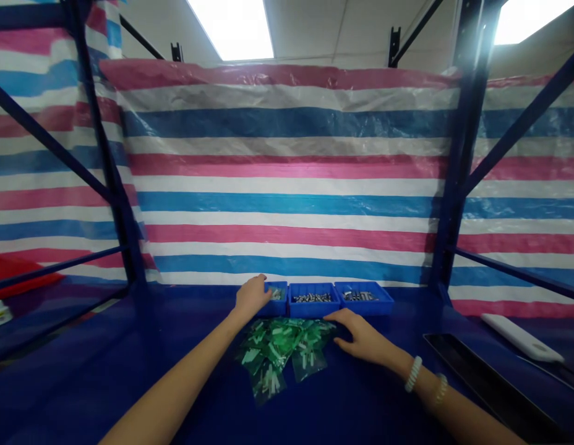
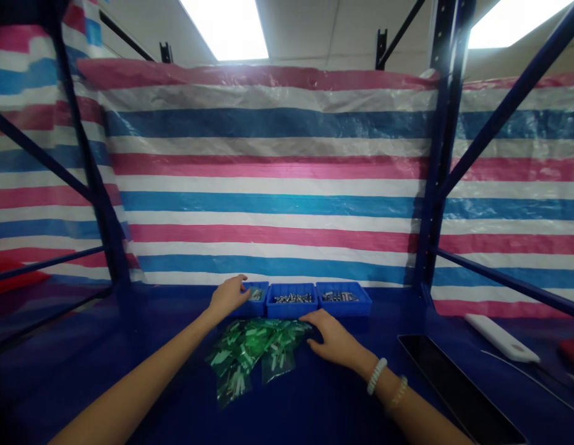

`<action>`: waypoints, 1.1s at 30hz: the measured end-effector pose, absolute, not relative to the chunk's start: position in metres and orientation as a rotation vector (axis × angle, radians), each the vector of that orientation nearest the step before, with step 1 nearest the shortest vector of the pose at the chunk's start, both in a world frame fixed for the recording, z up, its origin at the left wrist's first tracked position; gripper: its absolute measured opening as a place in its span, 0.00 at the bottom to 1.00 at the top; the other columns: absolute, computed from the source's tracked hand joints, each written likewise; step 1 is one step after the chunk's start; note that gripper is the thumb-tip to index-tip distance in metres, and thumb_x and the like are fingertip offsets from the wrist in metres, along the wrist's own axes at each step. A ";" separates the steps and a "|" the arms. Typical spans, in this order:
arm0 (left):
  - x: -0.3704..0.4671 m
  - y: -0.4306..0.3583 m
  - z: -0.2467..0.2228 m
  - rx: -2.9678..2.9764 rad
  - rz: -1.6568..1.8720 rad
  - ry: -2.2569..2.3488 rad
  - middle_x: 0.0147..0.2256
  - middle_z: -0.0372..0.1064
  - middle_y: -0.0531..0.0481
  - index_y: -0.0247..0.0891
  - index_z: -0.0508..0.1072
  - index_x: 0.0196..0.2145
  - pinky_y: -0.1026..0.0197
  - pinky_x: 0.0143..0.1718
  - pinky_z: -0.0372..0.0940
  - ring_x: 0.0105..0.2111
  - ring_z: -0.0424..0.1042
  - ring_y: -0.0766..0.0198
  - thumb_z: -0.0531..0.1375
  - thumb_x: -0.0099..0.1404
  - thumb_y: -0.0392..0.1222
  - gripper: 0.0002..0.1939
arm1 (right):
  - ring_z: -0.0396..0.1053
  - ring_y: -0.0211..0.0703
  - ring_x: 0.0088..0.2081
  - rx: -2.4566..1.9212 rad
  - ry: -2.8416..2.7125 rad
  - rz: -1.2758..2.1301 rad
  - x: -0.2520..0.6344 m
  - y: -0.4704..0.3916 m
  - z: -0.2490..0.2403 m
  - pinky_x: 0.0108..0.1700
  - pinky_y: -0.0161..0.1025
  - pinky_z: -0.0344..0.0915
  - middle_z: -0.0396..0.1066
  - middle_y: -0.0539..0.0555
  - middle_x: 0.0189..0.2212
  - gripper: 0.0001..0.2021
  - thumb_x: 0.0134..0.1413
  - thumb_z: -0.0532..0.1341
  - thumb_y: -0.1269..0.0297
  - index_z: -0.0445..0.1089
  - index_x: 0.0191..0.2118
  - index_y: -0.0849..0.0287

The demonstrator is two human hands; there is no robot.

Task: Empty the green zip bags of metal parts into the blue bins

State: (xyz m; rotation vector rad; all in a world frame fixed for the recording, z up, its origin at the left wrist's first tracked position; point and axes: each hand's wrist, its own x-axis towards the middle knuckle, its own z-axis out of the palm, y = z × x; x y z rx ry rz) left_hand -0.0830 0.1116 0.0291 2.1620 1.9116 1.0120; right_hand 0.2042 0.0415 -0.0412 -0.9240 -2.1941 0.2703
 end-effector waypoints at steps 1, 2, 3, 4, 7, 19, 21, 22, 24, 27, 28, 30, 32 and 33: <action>-0.080 0.103 0.030 2.201 1.036 1.906 0.38 0.73 0.43 0.36 0.70 0.46 0.54 0.42 0.63 0.41 0.71 0.51 0.61 0.59 0.36 0.16 | 0.68 0.50 0.48 -0.932 -2.213 0.274 0.204 0.042 -0.043 0.53 0.49 0.63 0.72 0.59 0.47 0.21 0.48 0.61 0.74 0.69 0.51 0.59; -0.075 0.094 0.031 2.246 1.050 1.895 0.38 0.73 0.43 0.37 0.69 0.48 0.55 0.41 0.62 0.41 0.71 0.51 0.59 0.60 0.36 0.17 | 0.69 0.50 0.47 -0.948 -2.224 0.271 0.205 0.043 -0.044 0.52 0.49 0.64 0.72 0.59 0.46 0.20 0.49 0.61 0.74 0.70 0.50 0.59; -0.070 0.084 0.031 2.292 1.060 1.874 0.39 0.73 0.44 0.38 0.68 0.49 0.56 0.41 0.62 0.40 0.72 0.52 0.58 0.60 0.36 0.18 | 0.70 0.50 0.46 -0.964 -2.234 0.261 0.205 0.044 -0.044 0.51 0.49 0.65 0.73 0.58 0.44 0.18 0.49 0.61 0.74 0.71 0.48 0.59; -0.064 0.075 0.031 2.335 1.073 1.840 0.39 0.73 0.46 0.39 0.68 0.50 0.56 0.41 0.62 0.39 0.72 0.52 0.56 0.61 0.37 0.18 | 0.71 0.50 0.44 -0.980 -2.235 0.244 0.205 0.044 -0.043 0.49 0.49 0.66 0.74 0.58 0.42 0.16 0.50 0.61 0.74 0.72 0.46 0.59; -0.044 0.048 0.027 2.433 1.100 1.697 0.37 0.74 0.51 0.43 0.69 0.47 0.56 0.40 0.62 0.34 0.73 0.57 0.56 0.60 0.37 0.16 | 0.72 0.49 0.38 -1.031 -2.152 0.179 0.205 0.044 -0.035 0.44 0.47 0.67 0.75 0.57 0.36 0.12 0.52 0.58 0.73 0.74 0.42 0.60; -0.001 0.006 0.003 1.523 1.092 0.901 0.32 0.71 0.50 0.36 0.68 0.40 0.62 0.31 0.66 0.27 0.72 0.65 0.67 0.51 0.41 0.19 | 0.69 0.37 0.23 -0.861 -1.354 1.150 0.181 0.016 -0.016 0.27 0.35 0.70 0.70 0.48 0.22 0.14 0.44 0.68 0.54 0.70 0.30 0.60; -0.002 0.005 0.006 1.447 1.178 0.873 0.28 0.70 0.54 0.37 0.68 0.38 0.64 0.31 0.64 0.26 0.71 0.67 0.68 0.51 0.41 0.18 | 0.70 0.37 0.26 -0.808 -1.246 1.346 0.177 0.010 -0.014 0.31 0.36 0.72 0.68 0.47 0.23 0.14 0.42 0.71 0.58 0.68 0.30 0.59; -0.002 0.005 0.007 1.425 1.230 0.871 0.26 0.69 0.56 0.37 0.68 0.37 0.65 0.30 0.63 0.25 0.70 0.67 0.68 0.51 0.40 0.17 | 0.70 0.37 0.27 -0.783 -1.203 1.422 0.176 0.008 -0.013 0.31 0.36 0.73 0.68 0.46 0.23 0.15 0.40 0.72 0.60 0.68 0.31 0.59; -0.003 0.005 0.009 1.412 1.296 0.877 0.23 0.66 0.58 0.36 0.68 0.33 0.65 0.30 0.63 0.25 0.69 0.68 0.68 0.51 0.41 0.14 | 0.71 0.37 0.27 -0.759 -1.163 1.507 0.174 0.003 -0.010 0.30 0.35 0.73 0.67 0.46 0.24 0.17 0.37 0.73 0.63 0.67 0.34 0.59; -0.003 0.005 0.007 1.412 1.297 0.892 0.24 0.68 0.55 0.36 0.70 0.31 0.64 0.32 0.64 0.27 0.70 0.66 0.67 0.53 0.43 0.12 | 0.70 0.38 0.28 -0.780 -1.207 1.528 0.172 -0.001 -0.007 0.26 0.32 0.72 0.68 0.48 0.25 0.15 0.40 0.72 0.62 0.68 0.33 0.60; -0.002 0.005 0.006 1.408 1.289 0.899 0.25 0.69 0.54 0.35 0.70 0.32 0.63 0.33 0.65 0.28 0.71 0.65 0.67 0.53 0.44 0.13 | 0.70 0.38 0.28 -0.797 -1.222 1.526 0.171 -0.001 -0.008 0.24 0.30 0.70 0.68 0.48 0.25 0.14 0.41 0.71 0.61 0.68 0.32 0.60; -0.001 0.005 0.003 1.415 1.269 0.902 0.27 0.71 0.52 0.35 0.70 0.34 0.62 0.34 0.66 0.29 0.72 0.64 0.67 0.53 0.44 0.14 | 0.70 0.38 0.28 -0.836 -1.239 1.513 0.171 0.000 -0.010 0.21 0.28 0.67 0.69 0.49 0.24 0.13 0.43 0.70 0.60 0.67 0.31 0.60; -0.002 0.005 0.002 1.494 1.261 0.891 0.29 0.71 0.51 0.36 0.70 0.35 0.62 0.33 0.67 0.30 0.72 0.63 0.67 0.54 0.42 0.13 | 0.70 0.40 0.27 -0.865 -1.293 1.432 0.172 0.001 -0.012 0.21 0.30 0.67 0.68 0.48 0.23 0.13 0.45 0.69 0.60 0.66 0.31 0.60; -0.003 0.004 0.003 1.579 1.284 0.874 0.30 0.71 0.50 0.36 0.69 0.34 0.61 0.33 0.68 0.31 0.72 0.63 0.66 0.55 0.40 0.11 | 0.71 0.41 0.28 -0.862 -1.352 1.338 0.173 0.002 -0.013 0.23 0.33 0.69 0.68 0.49 0.23 0.12 0.46 0.68 0.60 0.66 0.31 0.59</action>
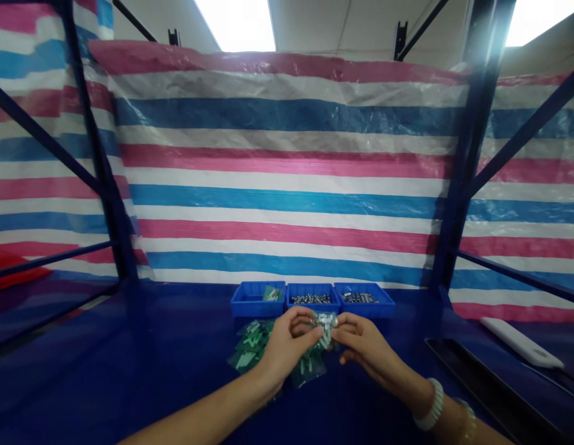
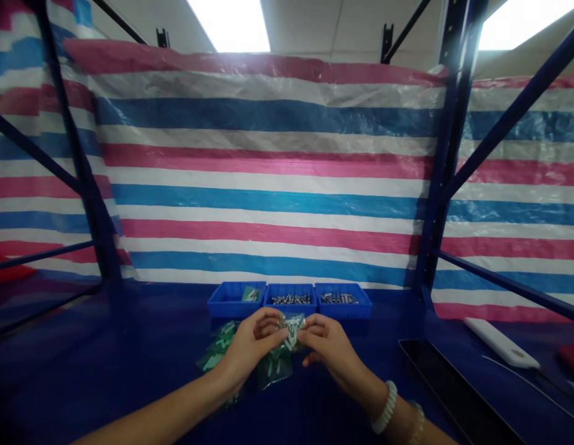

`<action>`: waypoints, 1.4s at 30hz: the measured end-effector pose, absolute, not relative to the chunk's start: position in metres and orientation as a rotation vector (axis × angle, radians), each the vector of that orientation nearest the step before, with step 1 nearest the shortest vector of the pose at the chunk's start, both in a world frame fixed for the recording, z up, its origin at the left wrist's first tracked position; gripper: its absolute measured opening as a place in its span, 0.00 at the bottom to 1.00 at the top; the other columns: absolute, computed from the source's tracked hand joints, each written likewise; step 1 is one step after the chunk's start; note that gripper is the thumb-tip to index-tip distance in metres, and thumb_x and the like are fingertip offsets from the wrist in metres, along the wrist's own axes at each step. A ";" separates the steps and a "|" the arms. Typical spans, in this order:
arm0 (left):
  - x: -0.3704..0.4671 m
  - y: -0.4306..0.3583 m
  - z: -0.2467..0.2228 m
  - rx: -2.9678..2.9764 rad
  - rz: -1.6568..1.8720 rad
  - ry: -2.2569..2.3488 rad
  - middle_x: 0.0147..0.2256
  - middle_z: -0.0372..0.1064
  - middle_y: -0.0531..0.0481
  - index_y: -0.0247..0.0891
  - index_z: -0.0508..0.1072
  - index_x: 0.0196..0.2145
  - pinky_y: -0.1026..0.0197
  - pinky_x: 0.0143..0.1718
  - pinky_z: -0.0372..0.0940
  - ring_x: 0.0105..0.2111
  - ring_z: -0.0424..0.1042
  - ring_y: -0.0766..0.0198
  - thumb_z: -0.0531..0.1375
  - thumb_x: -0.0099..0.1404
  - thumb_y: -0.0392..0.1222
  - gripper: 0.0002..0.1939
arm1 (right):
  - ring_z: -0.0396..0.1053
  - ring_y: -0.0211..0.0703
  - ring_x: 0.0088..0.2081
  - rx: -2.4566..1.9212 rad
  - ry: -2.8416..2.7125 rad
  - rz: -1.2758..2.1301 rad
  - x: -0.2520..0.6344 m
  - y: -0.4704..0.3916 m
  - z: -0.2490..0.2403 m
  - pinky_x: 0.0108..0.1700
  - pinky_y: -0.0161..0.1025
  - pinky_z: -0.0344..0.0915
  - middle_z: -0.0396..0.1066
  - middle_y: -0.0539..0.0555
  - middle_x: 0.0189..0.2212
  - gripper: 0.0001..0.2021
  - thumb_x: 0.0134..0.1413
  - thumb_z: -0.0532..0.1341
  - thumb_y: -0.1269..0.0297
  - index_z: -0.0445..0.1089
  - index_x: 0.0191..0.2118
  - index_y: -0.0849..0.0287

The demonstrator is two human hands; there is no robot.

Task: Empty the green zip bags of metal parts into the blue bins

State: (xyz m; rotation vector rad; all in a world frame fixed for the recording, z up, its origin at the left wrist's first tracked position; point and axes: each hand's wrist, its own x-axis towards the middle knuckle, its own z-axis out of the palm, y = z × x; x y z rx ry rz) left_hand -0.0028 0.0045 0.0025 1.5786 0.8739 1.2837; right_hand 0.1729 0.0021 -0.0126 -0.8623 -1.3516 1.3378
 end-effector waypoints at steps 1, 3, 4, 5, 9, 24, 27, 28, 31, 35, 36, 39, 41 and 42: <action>-0.004 0.004 0.003 1.705 1.327 0.845 0.31 0.71 0.49 0.37 0.69 0.33 0.60 0.34 0.68 0.32 0.72 0.62 0.64 0.56 0.37 0.08 | 0.72 0.43 0.30 -0.846 -1.437 1.193 0.174 0.003 -0.013 0.27 0.37 0.72 0.69 0.50 0.25 0.10 0.47 0.67 0.61 0.65 0.31 0.59; -0.010 0.004 0.006 2.080 1.463 0.727 0.34 0.71 0.47 0.37 0.69 0.30 0.56 0.40 0.68 0.37 0.72 0.60 0.59 0.60 0.31 0.04 | 0.72 0.48 0.38 -0.776 -1.646 0.749 0.179 0.002 -0.011 0.40 0.49 0.72 0.72 0.54 0.33 0.05 0.52 0.63 0.67 0.66 0.30 0.58; -0.013 0.005 0.007 2.308 1.540 0.618 0.36 0.71 0.46 0.38 0.69 0.29 0.54 0.43 0.68 0.40 0.71 0.59 0.56 0.61 0.28 0.07 | 0.71 0.50 0.43 -0.723 -1.741 0.483 0.182 0.001 -0.010 0.48 0.54 0.68 0.72 0.55 0.37 0.03 0.53 0.60 0.71 0.67 0.30 0.57; -0.016 0.005 0.008 2.537 1.602 0.481 0.39 0.72 0.46 0.38 0.70 0.29 0.52 0.45 0.67 0.43 0.69 0.58 0.55 0.62 0.27 0.09 | 0.69 0.50 0.47 -0.666 -1.813 0.227 0.185 0.000 -0.008 0.53 0.58 0.62 0.72 0.55 0.41 0.06 0.54 0.58 0.74 0.68 0.30 0.57; -0.023 0.005 0.008 2.991 1.710 0.098 0.42 0.72 0.44 0.38 0.70 0.32 0.48 0.47 0.66 0.47 0.66 0.55 0.53 0.64 0.27 0.10 | 0.66 0.50 0.50 -0.510 -1.866 -0.309 0.193 -0.005 -0.005 0.57 0.59 0.57 0.71 0.54 0.45 0.14 0.53 0.54 0.82 0.70 0.33 0.54; -0.078 0.117 0.027 1.891 1.583 1.535 0.27 0.71 0.52 0.37 0.64 0.42 0.59 0.35 0.68 0.31 0.74 0.59 0.59 0.58 0.38 0.14 | 0.71 0.48 0.43 -0.832 -1.835 0.383 0.181 0.015 -0.021 0.48 0.47 0.65 0.73 0.55 0.39 0.09 0.60 0.55 0.68 0.68 0.45 0.56; -0.094 0.133 0.019 1.951 1.426 1.665 0.28 0.72 0.50 0.36 0.69 0.37 0.61 0.34 0.68 0.30 0.75 0.59 0.61 0.54 0.35 0.11 | 0.71 0.49 0.42 -0.870 -1.843 0.394 0.180 0.019 -0.026 0.47 0.48 0.65 0.74 0.55 0.37 0.09 0.60 0.55 0.68 0.69 0.43 0.56; -0.097 0.135 0.016 1.985 1.376 1.695 0.29 0.73 0.49 0.36 0.70 0.37 0.62 0.34 0.68 0.30 0.75 0.59 0.62 0.54 0.34 0.11 | 0.71 0.49 0.41 -0.882 -1.847 0.397 0.180 0.020 -0.027 0.46 0.48 0.65 0.74 0.55 0.37 0.09 0.60 0.55 0.68 0.69 0.43 0.57; -0.097 0.136 0.009 2.107 1.235 1.768 0.35 0.74 0.44 0.33 0.73 0.38 0.61 0.36 0.67 0.33 0.75 0.58 0.62 0.54 0.35 0.12 | 0.71 0.49 0.42 -0.926 -1.889 0.387 0.181 0.021 -0.029 0.46 0.48 0.66 0.73 0.56 0.38 0.09 0.58 0.55 0.68 0.69 0.43 0.58; -0.092 0.131 0.007 2.268 1.068 1.855 0.31 0.74 0.43 0.33 0.76 0.33 0.57 0.39 0.65 0.35 0.74 0.52 0.62 0.54 0.38 0.08 | 0.66 0.50 0.50 -0.926 -2.110 0.315 0.182 0.020 -0.030 0.53 0.49 0.63 0.69 0.59 0.47 0.14 0.57 0.56 0.71 0.67 0.49 0.59; -0.091 0.130 0.007 2.305 1.043 1.869 0.30 0.73 0.43 0.33 0.77 0.32 0.56 0.39 0.64 0.35 0.73 0.51 0.62 0.55 0.39 0.08 | 0.64 0.50 0.53 -0.908 -2.186 0.303 0.183 0.019 -0.030 0.56 0.49 0.60 0.67 0.60 0.50 0.17 0.57 0.55 0.71 0.65 0.52 0.59; -0.090 0.122 0.010 2.396 1.026 1.885 0.31 0.73 0.42 0.31 0.76 0.37 0.55 0.40 0.64 0.37 0.73 0.50 0.59 0.59 0.41 0.12 | 0.55 0.50 0.60 -0.878 -2.395 0.304 0.184 0.016 -0.029 0.62 0.51 0.52 0.60 0.58 0.58 0.23 0.59 0.54 0.72 0.58 0.60 0.57; -0.088 0.114 0.012 2.443 1.061 1.877 0.34 0.73 0.41 0.30 0.73 0.46 0.54 0.41 0.64 0.39 0.72 0.50 0.57 0.61 0.40 0.17 | 0.55 0.49 0.60 -0.884 -2.475 0.305 0.185 0.015 -0.028 0.62 0.51 0.52 0.60 0.57 0.59 0.25 0.59 0.54 0.73 0.55 0.62 0.55; -0.087 0.109 0.014 2.467 1.088 1.866 0.36 0.73 0.41 0.31 0.70 0.50 0.54 0.42 0.64 0.41 0.71 0.50 0.56 0.61 0.40 0.20 | 0.56 0.49 0.59 -0.894 -2.489 0.293 0.185 0.014 -0.027 0.61 0.50 0.54 0.61 0.57 0.58 0.26 0.59 0.54 0.73 0.55 0.63 0.54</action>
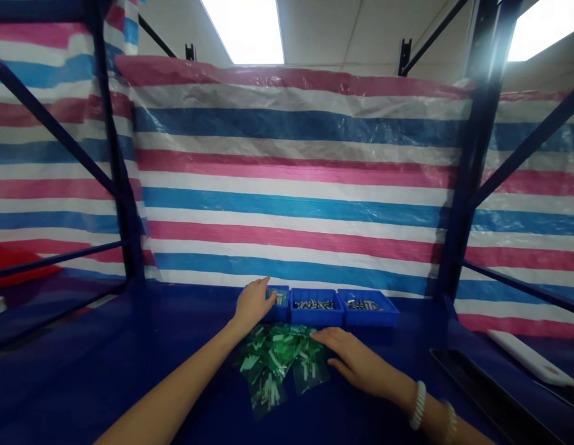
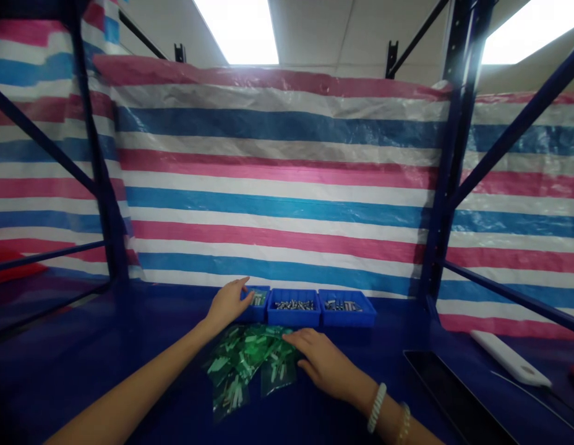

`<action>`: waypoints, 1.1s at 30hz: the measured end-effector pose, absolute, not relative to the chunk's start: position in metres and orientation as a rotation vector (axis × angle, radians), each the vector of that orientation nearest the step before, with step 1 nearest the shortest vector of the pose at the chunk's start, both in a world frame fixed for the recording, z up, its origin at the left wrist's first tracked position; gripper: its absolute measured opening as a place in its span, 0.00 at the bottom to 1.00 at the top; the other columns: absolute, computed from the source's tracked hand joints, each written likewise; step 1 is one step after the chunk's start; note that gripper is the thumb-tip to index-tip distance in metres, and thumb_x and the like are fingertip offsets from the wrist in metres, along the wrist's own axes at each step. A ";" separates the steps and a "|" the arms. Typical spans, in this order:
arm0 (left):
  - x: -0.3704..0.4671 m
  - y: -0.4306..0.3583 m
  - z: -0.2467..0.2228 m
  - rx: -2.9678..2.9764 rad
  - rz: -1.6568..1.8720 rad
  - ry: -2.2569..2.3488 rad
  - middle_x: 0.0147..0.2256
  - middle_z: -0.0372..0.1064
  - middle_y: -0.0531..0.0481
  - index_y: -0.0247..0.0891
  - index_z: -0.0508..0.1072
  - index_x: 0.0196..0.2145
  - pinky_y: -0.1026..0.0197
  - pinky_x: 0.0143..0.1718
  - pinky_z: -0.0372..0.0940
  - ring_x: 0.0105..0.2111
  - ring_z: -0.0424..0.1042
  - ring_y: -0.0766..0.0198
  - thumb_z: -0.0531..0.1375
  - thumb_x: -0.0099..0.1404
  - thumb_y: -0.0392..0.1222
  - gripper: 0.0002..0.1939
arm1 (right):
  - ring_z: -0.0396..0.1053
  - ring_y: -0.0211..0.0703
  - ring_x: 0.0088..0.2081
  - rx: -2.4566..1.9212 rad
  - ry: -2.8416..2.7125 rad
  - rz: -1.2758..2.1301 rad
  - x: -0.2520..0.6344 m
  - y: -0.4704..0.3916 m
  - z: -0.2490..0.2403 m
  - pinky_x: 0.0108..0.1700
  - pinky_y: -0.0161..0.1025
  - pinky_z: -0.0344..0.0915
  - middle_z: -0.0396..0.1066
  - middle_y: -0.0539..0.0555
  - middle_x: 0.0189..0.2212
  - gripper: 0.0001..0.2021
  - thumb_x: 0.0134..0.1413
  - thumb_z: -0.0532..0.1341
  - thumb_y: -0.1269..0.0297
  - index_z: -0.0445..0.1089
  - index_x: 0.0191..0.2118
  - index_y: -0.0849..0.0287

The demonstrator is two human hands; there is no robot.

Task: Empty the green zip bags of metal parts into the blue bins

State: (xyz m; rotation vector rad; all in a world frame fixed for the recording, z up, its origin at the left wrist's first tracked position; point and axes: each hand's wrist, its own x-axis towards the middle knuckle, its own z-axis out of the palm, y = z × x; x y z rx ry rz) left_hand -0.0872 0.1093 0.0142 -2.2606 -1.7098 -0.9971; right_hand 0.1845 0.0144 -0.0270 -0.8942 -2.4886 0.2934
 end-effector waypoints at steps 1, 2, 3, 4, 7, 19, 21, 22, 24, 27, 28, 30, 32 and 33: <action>-0.085 0.104 0.016 -2.255 -1.013 -1.674 0.38 0.73 0.41 0.32 0.68 0.52 0.54 0.44 0.63 0.43 0.70 0.50 0.56 0.62 0.40 0.21 | 0.58 0.49 0.57 -0.908 -2.488 0.272 0.185 0.014 -0.026 0.60 0.49 0.56 0.63 0.57 0.56 0.26 0.59 0.55 0.73 0.55 0.63 0.53; -0.083 0.098 0.018 -2.252 -1.032 -1.637 0.40 0.72 0.42 0.33 0.66 0.54 0.54 0.45 0.63 0.45 0.69 0.51 0.55 0.63 0.39 0.21 | 0.60 0.49 0.55 -0.925 -2.481 0.245 0.185 0.014 -0.025 0.58 0.49 0.57 0.64 0.57 0.54 0.27 0.58 0.56 0.73 0.56 0.62 0.53; -0.080 0.092 0.020 -2.253 -1.050 -1.601 0.42 0.71 0.43 0.35 0.64 0.55 0.54 0.47 0.63 0.46 0.68 0.52 0.54 0.64 0.39 0.21 | 0.61 0.50 0.53 -0.942 -2.471 0.215 0.185 0.014 -0.024 0.56 0.49 0.59 0.65 0.57 0.52 0.27 0.56 0.58 0.73 0.57 0.61 0.53; -0.077 0.086 0.022 -2.256 -1.064 -1.569 0.43 0.71 0.44 0.36 0.63 0.55 0.54 0.48 0.63 0.47 0.68 0.53 0.53 0.64 0.39 0.22 | 0.62 0.50 0.51 -0.954 -2.463 0.186 0.185 0.014 -0.023 0.55 0.49 0.59 0.66 0.57 0.50 0.27 0.55 0.59 0.74 0.59 0.60 0.54; -0.065 0.068 0.025 -2.273 -1.144 -1.445 0.44 0.70 0.45 0.38 0.60 0.57 0.54 0.47 0.64 0.46 0.69 0.55 0.53 0.64 0.39 0.22 | 0.63 0.49 0.46 -0.958 -2.457 0.111 0.186 0.017 -0.023 0.51 0.48 0.60 0.69 0.56 0.44 0.21 0.53 0.59 0.77 0.66 0.52 0.56; -0.031 0.030 0.017 -2.639 -1.545 -1.187 0.42 0.71 0.45 0.40 0.64 0.51 0.51 0.42 0.65 0.43 0.70 0.55 0.56 0.61 0.35 0.19 | 0.65 0.40 0.26 -1.093 -2.046 0.356 0.209 0.034 -0.011 0.29 0.36 0.61 0.68 0.50 0.24 0.02 0.49 0.65 0.69 0.72 0.29 0.59; -0.026 0.027 0.017 -2.769 -1.703 -1.301 0.40 0.71 0.44 0.38 0.66 0.48 0.54 0.38 0.66 0.41 0.71 0.55 0.57 0.60 0.37 0.17 | 0.64 0.38 0.22 -1.087 -1.796 0.571 0.210 0.035 -0.009 0.26 0.35 0.60 0.66 0.48 0.21 0.08 0.49 0.65 0.60 0.70 0.30 0.60; -0.023 0.025 0.016 -2.846 -1.784 -1.374 0.40 0.72 0.44 0.38 0.66 0.47 0.56 0.37 0.67 0.41 0.72 0.56 0.57 0.60 0.38 0.15 | 0.64 0.37 0.21 -1.059 -1.680 0.712 0.209 0.034 -0.008 0.25 0.35 0.61 0.66 0.47 0.21 0.12 0.48 0.66 0.56 0.69 0.30 0.60; -0.017 0.021 0.014 -2.985 -1.927 -1.549 0.41 0.71 0.42 0.37 0.68 0.44 0.57 0.38 0.67 0.40 0.72 0.57 0.60 0.59 0.41 0.15 | 0.65 0.36 0.20 -0.974 -1.498 1.005 0.205 0.031 -0.007 0.24 0.35 0.62 0.66 0.46 0.21 0.17 0.45 0.67 0.52 0.66 0.31 0.59; -0.010 0.015 0.010 -3.070 -2.092 -1.820 0.40 0.71 0.43 0.35 0.70 0.42 0.60 0.37 0.65 0.34 0.73 0.62 0.64 0.56 0.45 0.18 | 0.66 0.35 0.21 -0.855 -1.371 1.302 0.196 0.022 -0.008 0.26 0.35 0.65 0.67 0.46 0.22 0.18 0.42 0.70 0.53 0.66 0.32 0.59; -0.008 0.013 0.009 -3.089 -2.133 -1.875 0.38 0.71 0.45 0.35 0.70 0.42 0.61 0.35 0.65 0.31 0.72 0.64 0.65 0.55 0.45 0.18 | 0.66 0.34 0.21 -0.830 -1.363 1.361 0.193 0.019 -0.008 0.27 0.34 0.65 0.67 0.46 0.22 0.18 0.42 0.71 0.54 0.66 0.32 0.60; -0.006 0.009 0.008 -3.142 -2.192 -1.921 0.30 0.70 0.51 0.34 0.71 0.39 0.63 0.32 0.62 0.26 0.69 0.68 0.66 0.54 0.45 0.18 | 0.65 0.32 0.21 -0.808 -1.384 1.412 0.188 0.013 -0.008 0.26 0.31 0.63 0.68 0.47 0.22 0.17 0.43 0.71 0.55 0.68 0.33 0.61; -0.005 0.007 0.006 -3.196 -2.218 -1.924 0.24 0.66 0.55 0.33 0.71 0.34 0.65 0.30 0.60 0.24 0.66 0.69 0.67 0.52 0.45 0.16 | 0.64 0.30 0.22 -0.809 -1.396 1.409 0.185 0.008 -0.006 0.25 0.28 0.61 0.68 0.47 0.22 0.16 0.44 0.71 0.56 0.71 0.34 0.62; -0.005 0.007 0.005 -3.196 -2.241 -1.935 0.22 0.65 0.56 0.33 0.70 0.32 0.66 0.29 0.59 0.24 0.65 0.70 0.68 0.51 0.45 0.15 | 0.64 0.30 0.23 -0.804 -1.386 1.409 0.184 0.006 -0.005 0.26 0.28 0.61 0.68 0.47 0.23 0.15 0.45 0.70 0.56 0.71 0.34 0.63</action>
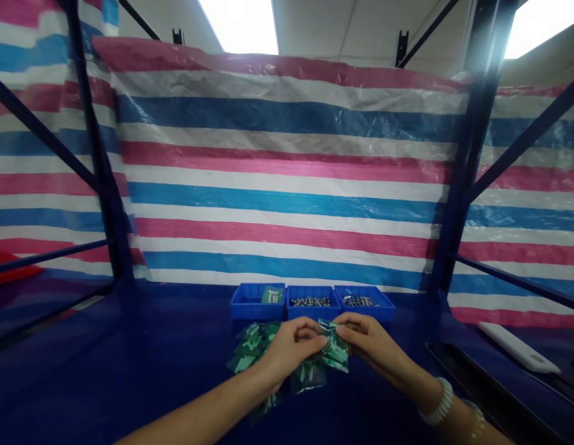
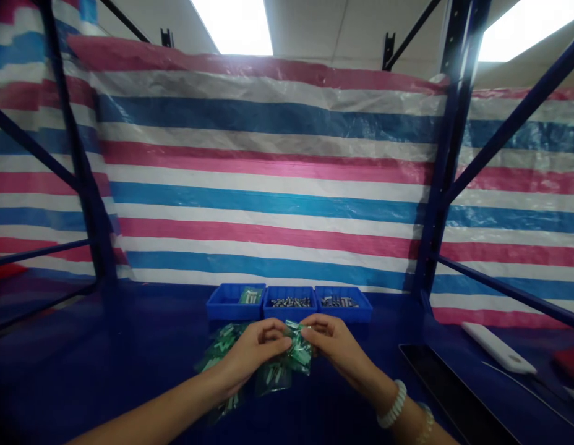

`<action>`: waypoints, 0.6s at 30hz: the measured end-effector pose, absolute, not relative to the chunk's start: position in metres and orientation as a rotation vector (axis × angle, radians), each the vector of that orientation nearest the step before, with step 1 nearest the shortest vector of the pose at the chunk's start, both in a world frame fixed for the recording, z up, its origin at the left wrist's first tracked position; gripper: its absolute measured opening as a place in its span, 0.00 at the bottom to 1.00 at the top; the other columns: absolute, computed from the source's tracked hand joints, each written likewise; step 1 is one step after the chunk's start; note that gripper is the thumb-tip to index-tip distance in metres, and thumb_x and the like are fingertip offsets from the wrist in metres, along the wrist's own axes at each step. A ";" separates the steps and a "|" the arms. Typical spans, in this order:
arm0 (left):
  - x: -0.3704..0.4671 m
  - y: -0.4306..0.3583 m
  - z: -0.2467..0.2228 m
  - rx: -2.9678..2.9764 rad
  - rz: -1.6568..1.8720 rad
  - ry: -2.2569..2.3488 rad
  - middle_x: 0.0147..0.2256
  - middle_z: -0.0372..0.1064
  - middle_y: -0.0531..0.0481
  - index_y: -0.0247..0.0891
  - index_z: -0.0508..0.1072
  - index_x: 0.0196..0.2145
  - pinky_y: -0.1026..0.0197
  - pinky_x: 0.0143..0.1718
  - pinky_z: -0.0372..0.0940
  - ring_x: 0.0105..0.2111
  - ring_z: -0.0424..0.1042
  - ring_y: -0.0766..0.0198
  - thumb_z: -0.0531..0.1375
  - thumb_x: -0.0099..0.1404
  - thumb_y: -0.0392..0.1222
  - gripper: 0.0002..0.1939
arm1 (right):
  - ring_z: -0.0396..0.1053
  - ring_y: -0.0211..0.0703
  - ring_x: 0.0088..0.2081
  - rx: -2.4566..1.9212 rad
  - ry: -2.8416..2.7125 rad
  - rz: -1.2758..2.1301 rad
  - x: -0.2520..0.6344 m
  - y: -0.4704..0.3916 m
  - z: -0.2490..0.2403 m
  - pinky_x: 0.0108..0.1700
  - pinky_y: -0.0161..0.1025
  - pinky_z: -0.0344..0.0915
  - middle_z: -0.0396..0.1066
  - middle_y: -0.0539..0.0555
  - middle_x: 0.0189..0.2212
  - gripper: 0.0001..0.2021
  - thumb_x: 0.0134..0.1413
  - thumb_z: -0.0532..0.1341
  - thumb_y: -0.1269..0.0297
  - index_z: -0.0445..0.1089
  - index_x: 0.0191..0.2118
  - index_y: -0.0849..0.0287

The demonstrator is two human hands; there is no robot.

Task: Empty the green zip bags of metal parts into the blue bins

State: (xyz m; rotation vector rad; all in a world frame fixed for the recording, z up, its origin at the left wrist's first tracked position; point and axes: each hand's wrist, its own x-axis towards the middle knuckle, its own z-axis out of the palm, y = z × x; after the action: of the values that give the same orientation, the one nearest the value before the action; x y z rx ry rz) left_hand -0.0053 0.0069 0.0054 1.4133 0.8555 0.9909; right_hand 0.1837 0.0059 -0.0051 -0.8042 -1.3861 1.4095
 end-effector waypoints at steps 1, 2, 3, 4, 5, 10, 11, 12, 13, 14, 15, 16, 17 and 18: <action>-0.005 0.007 0.004 1.391 1.001 0.856 0.22 0.64 0.56 0.34 0.70 0.31 0.66 0.28 0.58 0.23 0.64 0.70 0.68 0.51 0.44 0.15 | 0.65 0.31 0.25 -0.796 -1.372 1.424 0.183 0.004 -0.004 0.27 0.28 0.62 0.69 0.48 0.24 0.15 0.46 0.70 0.56 0.72 0.34 0.62; -0.005 0.007 0.003 1.367 1.020 0.862 0.22 0.63 0.57 0.34 0.69 0.30 0.67 0.26 0.57 0.22 0.63 0.71 0.68 0.51 0.44 0.15 | 0.66 0.32 0.27 -0.786 -1.363 1.455 0.182 0.003 -0.003 0.29 0.29 0.63 0.70 0.49 0.26 0.15 0.47 0.69 0.56 0.72 0.35 0.62; -0.005 0.008 0.002 1.347 1.047 0.871 0.21 0.62 0.58 0.35 0.68 0.29 0.68 0.25 0.56 0.21 0.62 0.72 0.68 0.51 0.44 0.14 | 0.67 0.33 0.28 -0.782 -1.363 1.492 0.182 0.002 -0.003 0.31 0.30 0.65 0.70 0.50 0.28 0.14 0.47 0.69 0.56 0.72 0.35 0.62; -0.004 0.008 0.001 1.336 1.077 0.880 0.22 0.61 0.59 0.36 0.66 0.29 0.68 0.23 0.56 0.20 0.61 0.72 0.67 0.52 0.44 0.14 | 0.68 0.34 0.30 -0.784 -1.378 1.523 0.182 0.002 -0.003 0.32 0.31 0.66 0.71 0.51 0.29 0.14 0.47 0.69 0.57 0.72 0.36 0.62; -0.004 0.009 0.000 1.340 1.105 0.891 0.23 0.61 0.59 0.36 0.65 0.29 0.68 0.22 0.55 0.19 0.60 0.73 0.66 0.53 0.44 0.14 | 0.68 0.35 0.30 -0.795 -1.402 1.529 0.182 0.003 -0.004 0.33 0.32 0.66 0.71 0.52 0.30 0.14 0.47 0.69 0.58 0.72 0.36 0.62; -0.010 0.008 0.003 1.823 1.325 0.886 0.38 0.69 0.48 0.39 0.66 0.31 0.61 0.32 0.67 0.33 0.71 0.62 0.61 0.57 0.37 0.06 | 0.69 0.42 0.33 -0.850 -1.666 0.920 0.184 0.006 -0.009 0.35 0.39 0.68 0.69 0.52 0.30 0.08 0.48 0.66 0.62 0.70 0.32 0.59; -0.014 0.009 0.004 2.036 1.393 0.836 0.42 0.69 0.45 0.39 0.67 0.30 0.55 0.40 0.67 0.41 0.71 0.57 0.60 0.58 0.34 0.03 | 0.69 0.45 0.36 -0.818 -1.743 0.686 0.185 0.004 -0.008 0.39 0.43 0.68 0.69 0.53 0.31 0.04 0.51 0.64 0.64 0.69 0.30 0.58; -0.018 0.010 0.005 2.263 1.446 0.759 0.45 0.69 0.45 0.40 0.69 0.30 0.51 0.46 0.65 0.46 0.69 0.55 0.58 0.60 0.33 0.03 | 0.68 0.47 0.39 -0.769 -1.817 0.455 0.185 0.002 -0.007 0.43 0.46 0.66 0.69 0.53 0.32 0.04 0.53 0.61 0.68 0.69 0.28 0.57; -0.021 0.011 0.006 2.481 1.471 0.659 0.46 0.70 0.45 0.40 0.70 0.30 0.48 0.51 0.62 0.49 0.67 0.54 0.57 0.61 0.33 0.05 | 0.67 0.48 0.42 -0.710 -1.881 0.250 0.186 0.000 -0.005 0.46 0.48 0.65 0.69 0.54 0.33 0.06 0.54 0.59 0.71 0.68 0.27 0.56; -0.025 0.012 0.006 2.666 1.466 0.551 0.45 0.71 0.45 0.41 0.72 0.33 0.47 0.53 0.60 0.50 0.67 0.54 0.56 0.62 0.33 0.07 | 0.66 0.49 0.44 -0.650 -1.930 0.089 0.187 -0.002 -0.003 0.48 0.50 0.63 0.69 0.54 0.35 0.09 0.55 0.56 0.74 0.68 0.27 0.56; -0.028 0.013 0.005 2.803 1.449 0.449 0.44 0.73 0.46 0.42 0.72 0.36 0.46 0.54 0.60 0.48 0.68 0.55 0.55 0.63 0.33 0.08 | 0.65 0.49 0.45 -0.600 -1.962 -0.021 0.188 -0.005 -0.002 0.48 0.51 0.63 0.69 0.55 0.36 0.11 0.56 0.55 0.76 0.68 0.28 0.55; -0.030 0.014 0.005 2.895 1.425 0.368 0.42 0.74 0.47 0.42 0.72 0.38 0.47 0.54 0.60 0.47 0.69 0.56 0.55 0.64 0.32 0.09 | 0.65 0.49 0.46 -0.566 -1.979 -0.081 0.188 -0.006 -0.001 0.48 0.50 0.63 0.69 0.54 0.36 0.12 0.56 0.54 0.78 0.68 0.28 0.55; -0.031 0.014 0.005 2.944 1.405 0.314 0.41 0.75 0.48 0.43 0.72 0.40 0.47 0.53 0.60 0.45 0.71 0.58 0.55 0.64 0.31 0.10 | 0.65 0.49 0.45 -0.549 -1.985 -0.097 0.188 -0.007 0.000 0.48 0.49 0.63 0.70 0.54 0.36 0.12 0.56 0.54 0.78 0.68 0.29 0.54; -0.030 0.014 0.006 2.947 1.408 0.295 0.40 0.75 0.48 0.42 0.72 0.39 0.48 0.53 0.61 0.44 0.71 0.58 0.54 0.64 0.30 0.11 | 0.66 0.48 0.44 -0.552 -1.978 -0.083 0.188 -0.007 0.000 0.47 0.48 0.64 0.70 0.54 0.35 0.11 0.56 0.54 0.77 0.68 0.31 0.54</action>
State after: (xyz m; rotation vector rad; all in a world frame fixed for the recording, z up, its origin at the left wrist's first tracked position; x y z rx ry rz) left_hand -0.0305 0.0141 0.0057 2.9472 0.2947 1.4078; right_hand 0.1883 -0.0072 0.0005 -0.5518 -1.9779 -0.0826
